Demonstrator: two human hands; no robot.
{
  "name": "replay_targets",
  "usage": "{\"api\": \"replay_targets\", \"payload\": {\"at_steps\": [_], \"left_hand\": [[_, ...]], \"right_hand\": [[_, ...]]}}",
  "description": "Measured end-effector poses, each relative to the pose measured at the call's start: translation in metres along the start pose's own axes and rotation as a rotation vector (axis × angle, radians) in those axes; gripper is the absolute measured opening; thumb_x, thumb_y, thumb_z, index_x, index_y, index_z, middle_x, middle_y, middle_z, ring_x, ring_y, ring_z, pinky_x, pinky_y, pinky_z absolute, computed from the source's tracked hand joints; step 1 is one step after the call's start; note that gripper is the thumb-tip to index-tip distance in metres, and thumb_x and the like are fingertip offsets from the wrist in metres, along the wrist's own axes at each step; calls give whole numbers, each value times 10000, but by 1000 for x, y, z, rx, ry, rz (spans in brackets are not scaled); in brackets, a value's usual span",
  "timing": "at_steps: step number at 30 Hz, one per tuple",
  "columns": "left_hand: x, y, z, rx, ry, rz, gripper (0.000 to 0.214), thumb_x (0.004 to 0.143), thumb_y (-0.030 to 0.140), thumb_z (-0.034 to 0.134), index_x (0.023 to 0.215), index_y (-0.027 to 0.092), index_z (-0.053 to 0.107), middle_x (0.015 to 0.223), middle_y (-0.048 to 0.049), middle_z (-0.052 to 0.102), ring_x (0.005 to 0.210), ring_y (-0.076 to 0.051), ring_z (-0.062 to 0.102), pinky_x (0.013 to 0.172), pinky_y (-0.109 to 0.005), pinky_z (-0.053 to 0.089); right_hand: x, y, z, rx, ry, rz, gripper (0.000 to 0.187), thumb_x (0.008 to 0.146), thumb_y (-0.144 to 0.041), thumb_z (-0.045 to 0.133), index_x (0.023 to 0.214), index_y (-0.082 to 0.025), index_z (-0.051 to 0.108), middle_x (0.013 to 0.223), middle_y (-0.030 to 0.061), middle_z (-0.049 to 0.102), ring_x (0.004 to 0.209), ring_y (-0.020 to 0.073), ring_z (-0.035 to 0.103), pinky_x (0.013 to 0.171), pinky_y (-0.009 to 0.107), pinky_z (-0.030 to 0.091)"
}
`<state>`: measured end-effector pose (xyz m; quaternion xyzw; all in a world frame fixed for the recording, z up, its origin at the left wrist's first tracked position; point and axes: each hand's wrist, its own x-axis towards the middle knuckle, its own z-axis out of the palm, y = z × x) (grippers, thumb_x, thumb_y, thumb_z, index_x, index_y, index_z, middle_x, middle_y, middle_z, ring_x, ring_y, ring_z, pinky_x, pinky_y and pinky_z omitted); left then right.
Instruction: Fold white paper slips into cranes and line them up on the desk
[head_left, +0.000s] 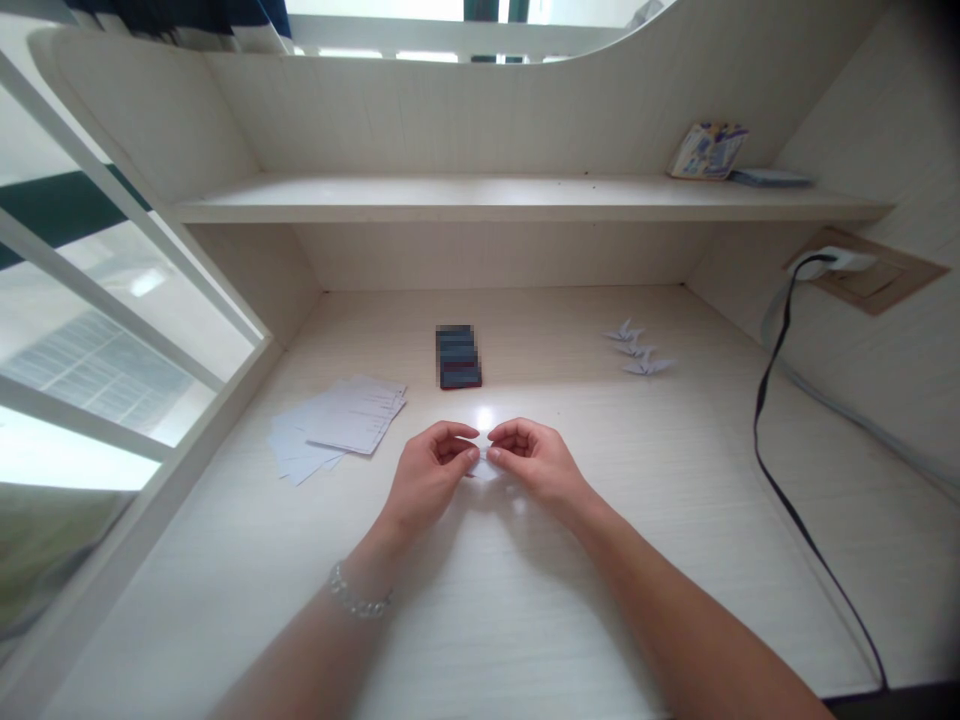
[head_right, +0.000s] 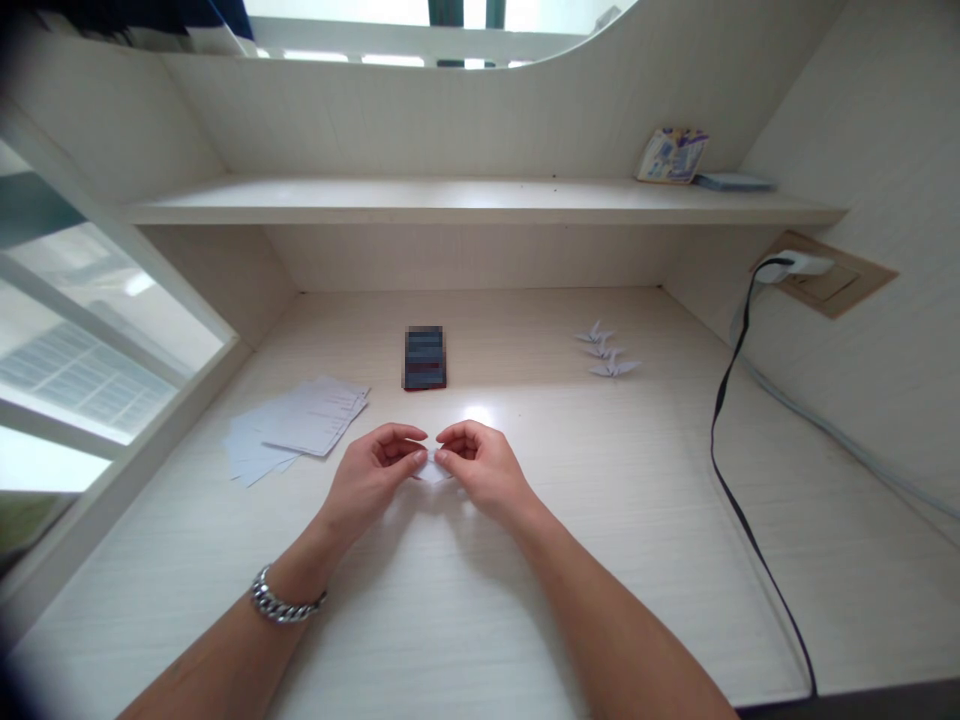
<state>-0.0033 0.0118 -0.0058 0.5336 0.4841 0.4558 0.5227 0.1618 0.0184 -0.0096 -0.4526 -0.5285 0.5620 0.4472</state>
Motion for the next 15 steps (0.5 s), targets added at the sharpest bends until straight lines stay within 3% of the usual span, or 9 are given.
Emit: {"api": "replay_targets", "payload": {"at_steps": [6, 15], "left_hand": [[1, 2, 0, -53, -10, -27, 220, 703, 208, 650, 913, 144, 633, 826, -62, 671, 809, -180, 628, 654, -274, 528], [0, -2, 2, 43, -2, -2, 239, 715, 292, 657, 904, 148, 629, 819, -67, 664, 745, -167, 623, 645, -271, 505]], "right_hand": [[1, 0, -1, -21, 17, -21, 200, 681, -276, 686, 830, -170, 605, 777, 34, 627, 709, 152, 578, 653, 280, 459], [-2, -2, 1, -53, 20, -51, 163, 694, -264, 665, 807, -174, 589, 764, 23, 607, 712, 152, 569, 660, 278, 456]]}}
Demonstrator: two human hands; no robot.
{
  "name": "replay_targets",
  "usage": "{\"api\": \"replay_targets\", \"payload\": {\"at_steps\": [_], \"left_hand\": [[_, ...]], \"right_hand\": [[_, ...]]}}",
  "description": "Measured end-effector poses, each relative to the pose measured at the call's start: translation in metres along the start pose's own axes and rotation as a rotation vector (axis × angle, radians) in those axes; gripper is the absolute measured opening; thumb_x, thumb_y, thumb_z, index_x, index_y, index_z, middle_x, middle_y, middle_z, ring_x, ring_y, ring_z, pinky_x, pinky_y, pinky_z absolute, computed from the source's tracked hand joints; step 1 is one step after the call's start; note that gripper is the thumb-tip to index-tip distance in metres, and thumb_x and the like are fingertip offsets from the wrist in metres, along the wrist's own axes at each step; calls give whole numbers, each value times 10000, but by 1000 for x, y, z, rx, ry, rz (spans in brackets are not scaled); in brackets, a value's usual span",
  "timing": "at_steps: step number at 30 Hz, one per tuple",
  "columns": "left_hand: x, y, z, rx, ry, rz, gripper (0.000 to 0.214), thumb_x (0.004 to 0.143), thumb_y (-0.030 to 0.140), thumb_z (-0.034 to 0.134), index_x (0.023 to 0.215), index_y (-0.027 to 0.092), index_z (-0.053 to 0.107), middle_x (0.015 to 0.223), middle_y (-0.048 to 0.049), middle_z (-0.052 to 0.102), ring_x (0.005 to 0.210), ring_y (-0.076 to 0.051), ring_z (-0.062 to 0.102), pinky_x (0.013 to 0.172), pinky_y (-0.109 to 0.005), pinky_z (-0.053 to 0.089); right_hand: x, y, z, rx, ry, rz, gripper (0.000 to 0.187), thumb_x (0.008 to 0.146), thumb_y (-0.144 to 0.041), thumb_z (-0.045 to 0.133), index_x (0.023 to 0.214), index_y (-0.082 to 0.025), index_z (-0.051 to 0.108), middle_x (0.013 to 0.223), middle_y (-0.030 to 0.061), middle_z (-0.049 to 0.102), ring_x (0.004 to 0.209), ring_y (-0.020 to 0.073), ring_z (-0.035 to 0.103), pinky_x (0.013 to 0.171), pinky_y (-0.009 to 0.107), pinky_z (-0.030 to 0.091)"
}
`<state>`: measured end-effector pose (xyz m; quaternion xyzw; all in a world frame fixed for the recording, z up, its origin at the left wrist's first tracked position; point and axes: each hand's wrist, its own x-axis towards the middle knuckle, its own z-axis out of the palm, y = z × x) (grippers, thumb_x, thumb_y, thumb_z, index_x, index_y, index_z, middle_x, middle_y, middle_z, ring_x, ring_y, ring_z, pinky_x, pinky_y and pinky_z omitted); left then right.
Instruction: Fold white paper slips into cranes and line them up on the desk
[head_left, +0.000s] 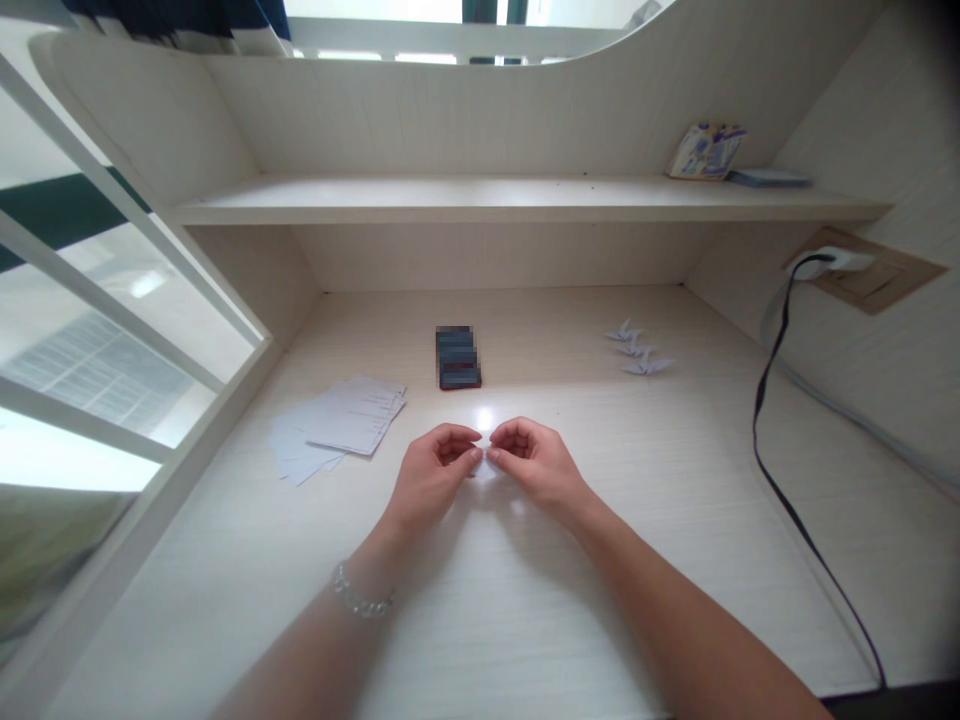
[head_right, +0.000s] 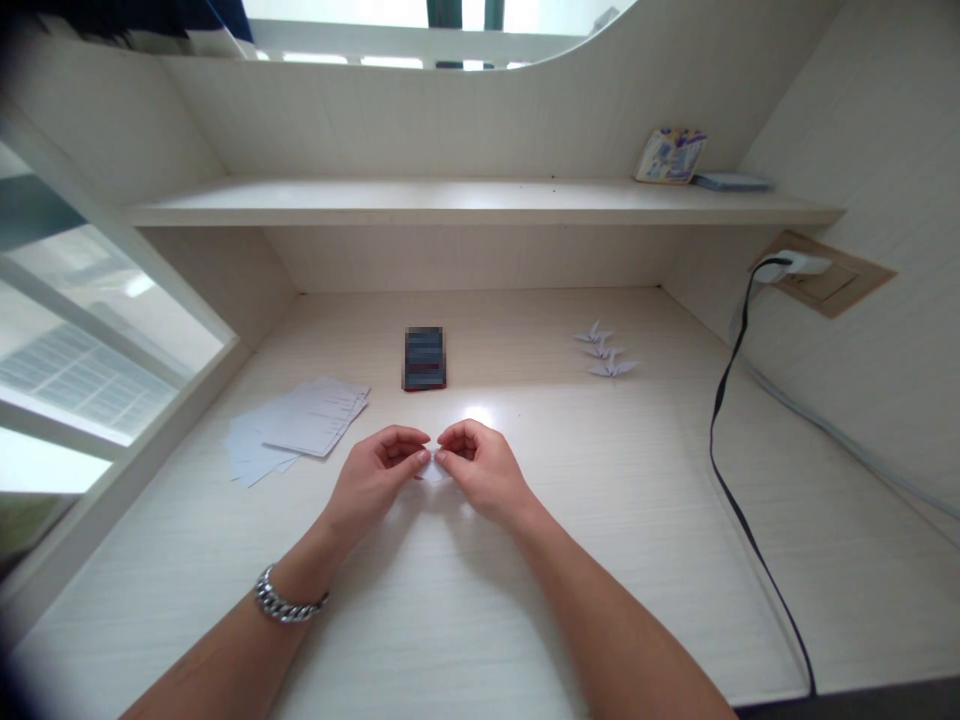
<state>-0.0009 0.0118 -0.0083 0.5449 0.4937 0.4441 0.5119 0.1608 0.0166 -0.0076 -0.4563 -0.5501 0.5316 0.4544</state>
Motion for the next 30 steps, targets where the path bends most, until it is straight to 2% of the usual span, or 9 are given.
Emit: {"api": "replay_targets", "payload": {"at_steps": [9, 14, 19, 24, 30], "left_hand": [[-2, 2, 2, 32, 48, 103, 137, 714, 227, 641, 813, 165, 569, 783, -29, 616, 723, -134, 593, 673, -249, 471], [0, 1, 0, 48, 72, 103, 150, 709, 231, 647, 808, 166, 554, 789, -25, 609, 722, -132, 591, 676, -250, 470], [0, 1, -1, 66, 10, 71, 210, 727, 251, 637, 909, 168, 573, 827, -43, 634, 770, -151, 613, 683, -260, 478], [1, 2, -3, 23, 16, 44, 218, 703, 239, 657, 886, 162, 568, 788, -35, 639, 752, -152, 622, 672, -255, 477], [-2, 3, 0, 76, 14, 68, 195, 702, 241, 653, 870, 173, 582, 791, -38, 649, 754, -166, 633, 686, -278, 493]], "right_hand": [[0, -1, 2, 9, 9, 0, 161, 684, -251, 668, 756, -187, 540, 726, 1, 578, 671, 131, 551, 616, 260, 457], [1, -1, -1, 109, -11, 95, 218, 665, -281, 686, 797, -189, 539, 736, 8, 597, 701, 160, 593, 600, 300, 522], [0, -1, -1, 82, 5, 74, 182, 678, -261, 672, 792, -187, 551, 763, 19, 605, 698, 156, 598, 609, 301, 538], [0, -1, -1, 86, -35, 96, 180, 696, -270, 647, 839, -185, 578, 785, 33, 624, 748, 172, 613, 629, 306, 537], [-2, -3, -2, -97, -57, 57, 230, 702, -221, 616, 926, -184, 585, 747, 23, 645, 700, 156, 609, 650, 289, 489]]}}
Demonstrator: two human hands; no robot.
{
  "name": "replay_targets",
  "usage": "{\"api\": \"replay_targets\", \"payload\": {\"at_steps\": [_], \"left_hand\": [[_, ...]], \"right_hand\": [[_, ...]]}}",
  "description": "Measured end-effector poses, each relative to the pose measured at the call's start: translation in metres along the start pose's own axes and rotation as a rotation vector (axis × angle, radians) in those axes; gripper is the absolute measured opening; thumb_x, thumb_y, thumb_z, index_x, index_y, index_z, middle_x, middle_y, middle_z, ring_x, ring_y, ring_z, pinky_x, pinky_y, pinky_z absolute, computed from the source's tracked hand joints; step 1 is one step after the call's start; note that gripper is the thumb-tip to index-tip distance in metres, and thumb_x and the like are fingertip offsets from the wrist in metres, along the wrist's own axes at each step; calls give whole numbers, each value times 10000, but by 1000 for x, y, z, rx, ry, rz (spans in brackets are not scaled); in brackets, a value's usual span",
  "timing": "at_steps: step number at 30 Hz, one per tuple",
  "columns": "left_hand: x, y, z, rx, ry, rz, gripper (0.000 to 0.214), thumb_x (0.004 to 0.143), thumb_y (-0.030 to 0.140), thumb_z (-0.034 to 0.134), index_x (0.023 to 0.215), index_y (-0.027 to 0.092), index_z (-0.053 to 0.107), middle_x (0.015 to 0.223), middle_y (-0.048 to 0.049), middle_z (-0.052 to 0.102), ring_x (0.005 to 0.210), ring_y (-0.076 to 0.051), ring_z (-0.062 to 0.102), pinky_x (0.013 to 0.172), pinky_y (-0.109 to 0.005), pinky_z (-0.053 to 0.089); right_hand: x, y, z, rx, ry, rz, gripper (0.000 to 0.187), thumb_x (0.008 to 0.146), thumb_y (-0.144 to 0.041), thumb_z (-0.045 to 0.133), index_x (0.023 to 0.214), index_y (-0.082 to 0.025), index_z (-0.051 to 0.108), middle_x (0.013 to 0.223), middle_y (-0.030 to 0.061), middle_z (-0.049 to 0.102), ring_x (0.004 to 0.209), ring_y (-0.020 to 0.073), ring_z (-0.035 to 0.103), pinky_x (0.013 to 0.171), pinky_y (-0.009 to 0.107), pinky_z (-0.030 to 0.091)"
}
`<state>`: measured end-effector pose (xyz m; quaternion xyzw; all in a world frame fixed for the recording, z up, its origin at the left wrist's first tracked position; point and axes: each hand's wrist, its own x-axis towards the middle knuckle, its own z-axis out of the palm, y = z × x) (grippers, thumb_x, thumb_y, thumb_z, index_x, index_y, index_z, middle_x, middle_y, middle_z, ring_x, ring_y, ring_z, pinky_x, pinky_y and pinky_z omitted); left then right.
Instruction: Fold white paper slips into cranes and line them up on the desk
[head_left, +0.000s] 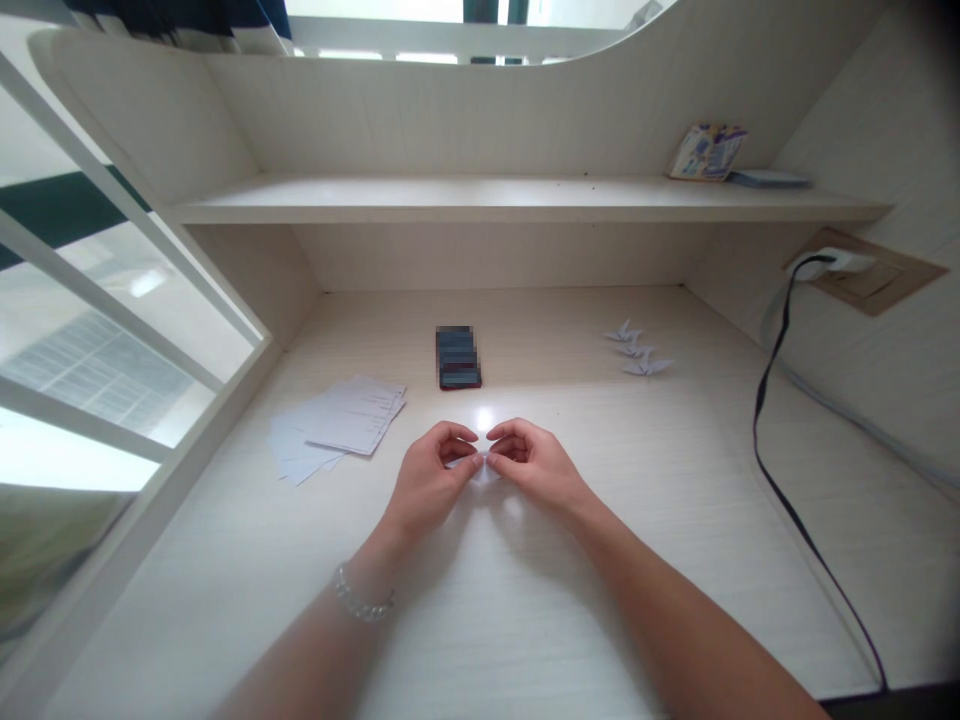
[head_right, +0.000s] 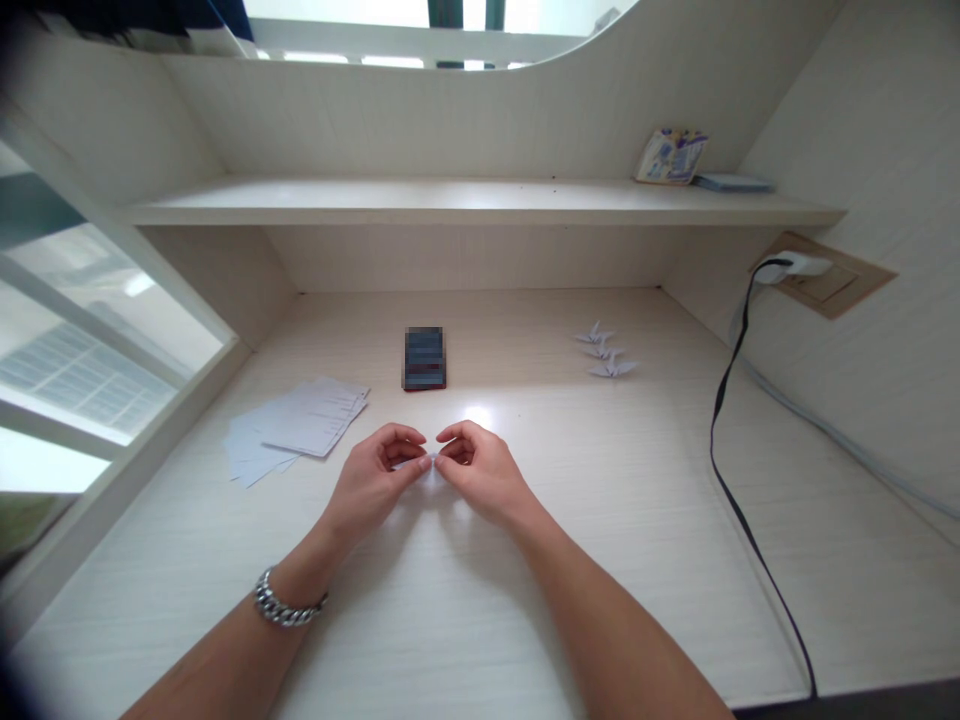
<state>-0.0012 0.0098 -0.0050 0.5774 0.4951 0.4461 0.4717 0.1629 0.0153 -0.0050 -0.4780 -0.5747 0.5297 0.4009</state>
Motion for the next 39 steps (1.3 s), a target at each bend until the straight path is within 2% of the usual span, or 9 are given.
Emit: {"api": "replay_targets", "payload": {"at_steps": [4, 10, 14, 18, 23, 29, 32, 35, 39], "left_hand": [[-1, -1, 1, 38, -37, 17, 173, 712, 229, 647, 867, 178, 588, 815, -50, 654, 772, -172, 633, 706, -288, 494], [1, -4, -2, 22, -69, 3, 177, 704, 197, 647, 863, 171, 575, 814, -45, 645, 758, -162, 627, 701, -282, 490], [2, -4, -5, -11, -43, -20, 192, 684, 216, 671, 844, 163, 578, 805, -44, 642, 748, -158, 623, 681, -269, 489], [3, -4, -5, -18, -40, -33, 192, 690, 239, 671, 838, 160, 576, 805, -46, 642, 749, -158, 624, 684, -268, 492], [3, -4, -4, 8, -50, -45, 176, 688, 220, 661, 835, 158, 588, 780, -44, 659, 730, -159, 632, 661, -258, 490], [2, 1, -8, -44, -164, -153, 263, 711, 159, 594, 973, 152, 615, 748, -49, 687, 667, -147, 630, 642, -274, 513], [2, 4, -10, -101, -204, -187, 299, 712, 128, 555, 1003, 149, 624, 817, -63, 690, 758, -168, 640, 684, -309, 543], [2, 4, -9, -125, -193, -191, 278, 715, 124, 531, 972, 151, 635, 839, -62, 680, 810, -176, 634, 687, -309, 552], [3, 1, -8, -41, -165, -152, 228, 736, 191, 569, 954, 164, 632, 740, -32, 662, 688, -137, 609, 647, -276, 536]], "right_hand": [[-2, -2, 1, -98, 5, -24, 188, 675, -187, 609, 863, -187, 596, 759, 24, 644, 693, 154, 597, 636, 276, 471], [-1, -1, 0, -47, -10, 27, 139, 626, -132, 570, 757, -175, 591, 694, 2, 603, 625, 127, 552, 540, 230, 418], [2, -2, -7, 54, -44, 88, 216, 596, -86, 529, 779, -164, 613, 734, 26, 648, 665, 144, 593, 576, 242, 437], [3, -2, -10, 151, -55, 97, 246, 641, -107, 539, 873, -169, 594, 771, 39, 666, 707, 154, 612, 616, 261, 457], [3, 2, -5, 92, -77, 45, 228, 664, -214, 651, 876, -171, 582, 755, 21, 620, 689, 144, 579, 609, 261, 442], [3, 3, -8, 117, -68, 27, 195, 658, -169, 646, 826, -178, 548, 708, -17, 562, 635, 112, 527, 565, 235, 398], [4, 3, -9, 126, -77, 26, 189, 655, -160, 641, 811, -175, 534, 700, -22, 554, 628, 108, 521, 560, 232, 391], [4, 3, -9, 124, -71, 30, 190, 649, -162, 641, 803, -172, 530, 693, -22, 550, 621, 108, 520, 553, 232, 388], [4, 4, -9, 127, -58, 22, 193, 636, -164, 640, 802, -172, 541, 691, -22, 549, 614, 106, 521, 550, 231, 393]]}}
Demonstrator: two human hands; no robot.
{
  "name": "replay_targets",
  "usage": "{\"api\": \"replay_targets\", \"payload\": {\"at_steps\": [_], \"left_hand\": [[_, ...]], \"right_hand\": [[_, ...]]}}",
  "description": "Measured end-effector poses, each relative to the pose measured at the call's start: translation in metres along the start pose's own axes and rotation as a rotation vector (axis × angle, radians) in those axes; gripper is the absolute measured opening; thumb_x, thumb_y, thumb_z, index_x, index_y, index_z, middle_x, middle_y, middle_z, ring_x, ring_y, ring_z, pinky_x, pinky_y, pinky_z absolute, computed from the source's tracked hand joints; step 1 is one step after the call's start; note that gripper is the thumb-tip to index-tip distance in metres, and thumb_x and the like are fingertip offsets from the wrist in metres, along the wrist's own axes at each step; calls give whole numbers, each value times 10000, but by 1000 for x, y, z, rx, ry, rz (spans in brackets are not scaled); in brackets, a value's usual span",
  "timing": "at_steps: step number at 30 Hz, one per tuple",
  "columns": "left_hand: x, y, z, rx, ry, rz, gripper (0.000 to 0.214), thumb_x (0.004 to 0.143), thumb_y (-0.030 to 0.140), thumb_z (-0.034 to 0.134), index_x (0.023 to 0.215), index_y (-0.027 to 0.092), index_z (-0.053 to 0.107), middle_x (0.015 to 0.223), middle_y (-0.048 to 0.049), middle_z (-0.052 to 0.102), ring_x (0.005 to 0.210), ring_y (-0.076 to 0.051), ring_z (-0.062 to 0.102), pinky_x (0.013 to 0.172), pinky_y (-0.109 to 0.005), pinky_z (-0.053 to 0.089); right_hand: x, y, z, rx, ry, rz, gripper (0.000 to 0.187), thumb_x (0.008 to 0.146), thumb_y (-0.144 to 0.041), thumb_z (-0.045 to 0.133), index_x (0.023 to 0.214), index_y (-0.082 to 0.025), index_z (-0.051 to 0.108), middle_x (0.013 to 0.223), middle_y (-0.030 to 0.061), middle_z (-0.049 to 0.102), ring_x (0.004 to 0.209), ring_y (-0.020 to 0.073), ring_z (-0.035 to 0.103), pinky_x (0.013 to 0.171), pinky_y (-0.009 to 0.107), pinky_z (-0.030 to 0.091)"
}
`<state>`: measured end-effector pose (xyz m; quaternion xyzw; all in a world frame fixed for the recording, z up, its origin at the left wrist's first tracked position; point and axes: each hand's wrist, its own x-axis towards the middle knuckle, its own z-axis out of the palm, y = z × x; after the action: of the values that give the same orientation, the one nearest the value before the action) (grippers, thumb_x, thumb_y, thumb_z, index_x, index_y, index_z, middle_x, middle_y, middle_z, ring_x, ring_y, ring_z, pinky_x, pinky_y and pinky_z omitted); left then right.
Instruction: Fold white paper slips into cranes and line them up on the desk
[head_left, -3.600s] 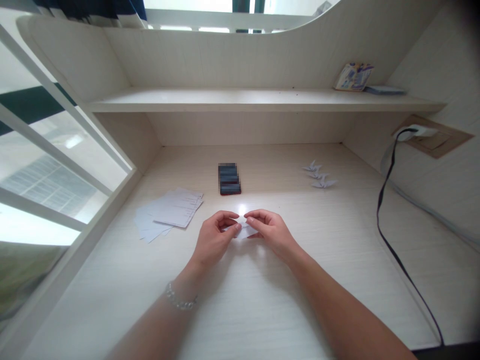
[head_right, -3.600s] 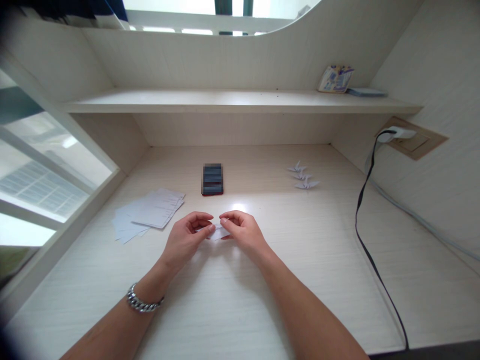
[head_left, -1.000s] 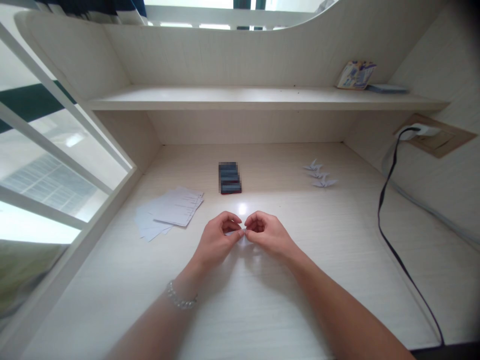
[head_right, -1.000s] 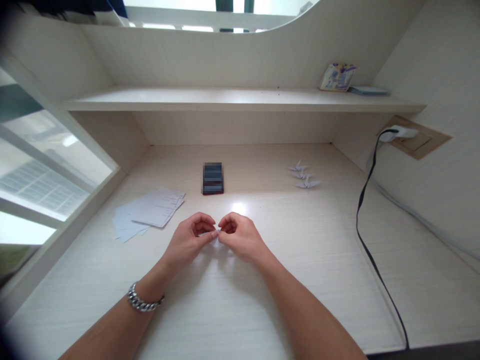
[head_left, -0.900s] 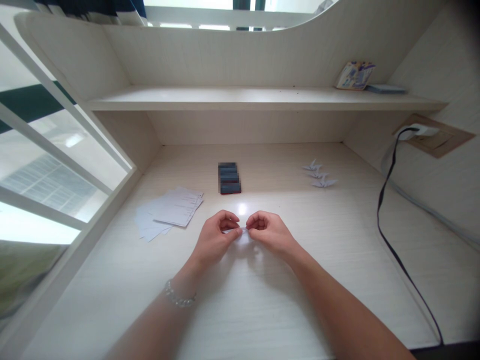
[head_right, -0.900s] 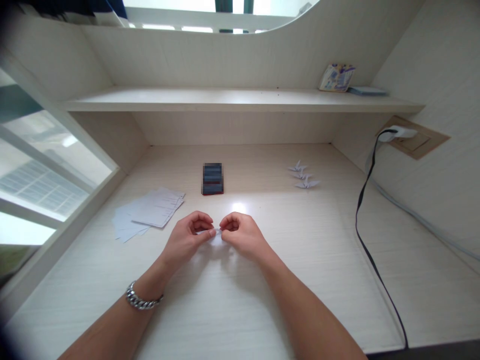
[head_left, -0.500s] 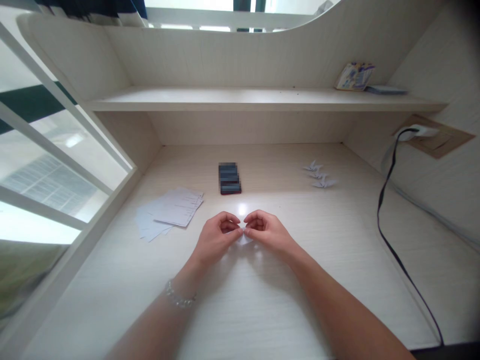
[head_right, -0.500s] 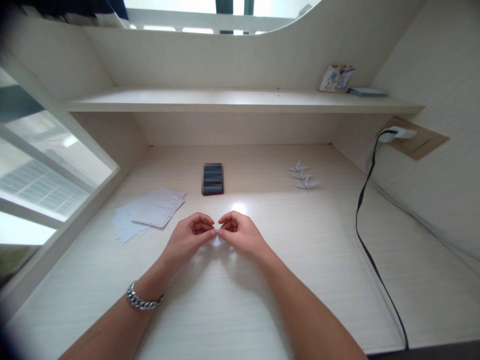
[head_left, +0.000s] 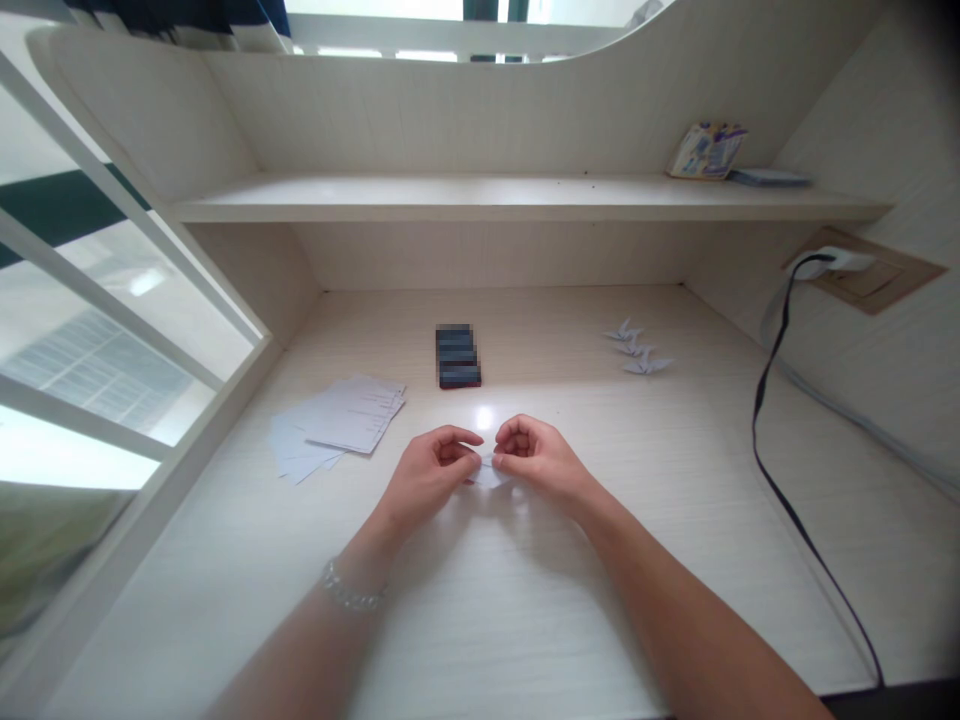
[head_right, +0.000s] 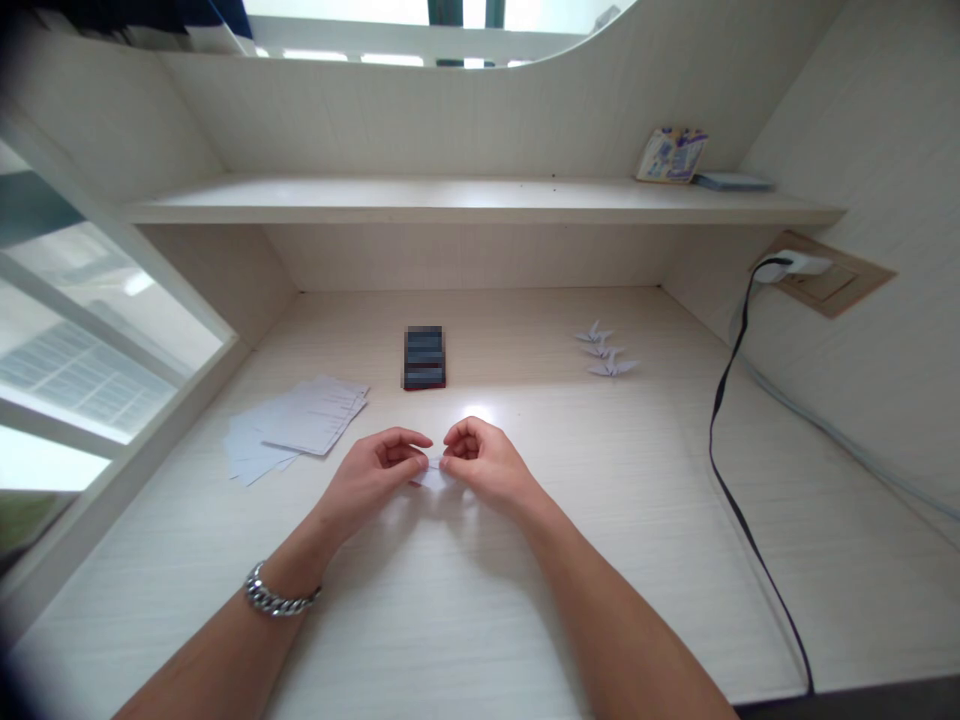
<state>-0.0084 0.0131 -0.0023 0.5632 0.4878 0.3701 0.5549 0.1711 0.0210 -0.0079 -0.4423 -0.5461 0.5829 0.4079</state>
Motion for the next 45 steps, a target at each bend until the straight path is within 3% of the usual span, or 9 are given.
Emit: {"api": "replay_targets", "payload": {"at_steps": [9, 18, 23, 28, 32, 35, 38, 42, 45], "left_hand": [[4, -4, -3, 55, 51, 40, 245, 695, 88, 527, 898, 157, 644, 842, -55, 675, 780, -161, 626, 651, -254, 520], [6, -11, 0, 52, 126, 87, 202, 720, 272, 644, 890, 163, 636, 848, -65, 685, 785, -173, 641, 703, -276, 513], [9, -14, 3, 5, 205, 128, 217, 711, 269, 653, 894, 157, 621, 826, -63, 683, 771, -172, 647, 703, -279, 508], [11, -14, 7, 24, 377, 143, 263, 713, 302, 650, 929, 156, 615, 802, -57, 687, 727, -165, 648, 672, -273, 503], [10, -10, 12, 32, 469, 182, 267, 730, 322, 638, 939, 158, 605, 796, -49, 689, 731, -159, 655, 708, -279, 511], [8, -6, 16, 36, 451, 208, 258, 740, 339, 635, 922, 159, 612, 836, -60, 696, 782, -171, 660, 746, -287, 516], [6, -3, 19, 90, 351, 212, 261, 772, 351, 601, 953, 170, 646, 928, -70, 697, 853, -182, 653, 781, -289, 512], [5, -2, 21, 142, 230, 248, 272, 830, 312, 529, 1039, 190, 652, 1057, -65, 672, 951, -180, 622, 842, -285, 486], [4, -3, 21, 140, 162, 264, 264, 825, 278, 536, 1046, 191, 651, 1069, -64, 665, 972, -182, 611, 847, -286, 482]], "right_hand": [[2, 0, -3, -15, 39, 25, 194, 613, -96, 551, 793, -169, 565, 764, 19, 634, 677, 135, 602, 600, 252, 466], [2, 2, 2, -34, 69, 19, 213, 692, -200, 594, 903, -179, 571, 740, 22, 632, 685, 157, 610, 598, 278, 502], [5, 6, 4, -101, 169, -84, 154, 737, -233, 584, 879, -173, 594, 829, 48, 648, 769, 173, 623, 691, 301, 502], [0, 1, 8, -366, 408, -261, 136, 791, -248, 543, 847, -189, 651, 903, 61, 645, 839, 187, 604, 757, 315, 483], [-3, 0, 18, -375, 304, -282, 203, 823, -277, 529, 939, -219, 686, 963, 66, 643, 828, 175, 601, 718, 286, 484], [-1, 2, 23, -254, 190, -210, 262, 830, -335, 536, 1025, -223, 670, 1073, 72, 634, 915, 186, 599, 785, 296, 475], [3, 5, 23, -101, 121, -129, 327, 826, -399, 538, 1048, -191, 657, 1065, 81, 651, 978, 204, 592, 843, 314, 454], [8, 11, 20, 44, 147, -86, 366, 775, -421, 602, 1029, -159, 639, 1012, 95, 669, 913, 212, 614, 788, 315, 473], [9, 15, 16, 11, 209, -91, 329, 753, -402, 633, 965, -150, 639, 952, 100, 673, 856, 207, 617, 755, 313, 478]]}}
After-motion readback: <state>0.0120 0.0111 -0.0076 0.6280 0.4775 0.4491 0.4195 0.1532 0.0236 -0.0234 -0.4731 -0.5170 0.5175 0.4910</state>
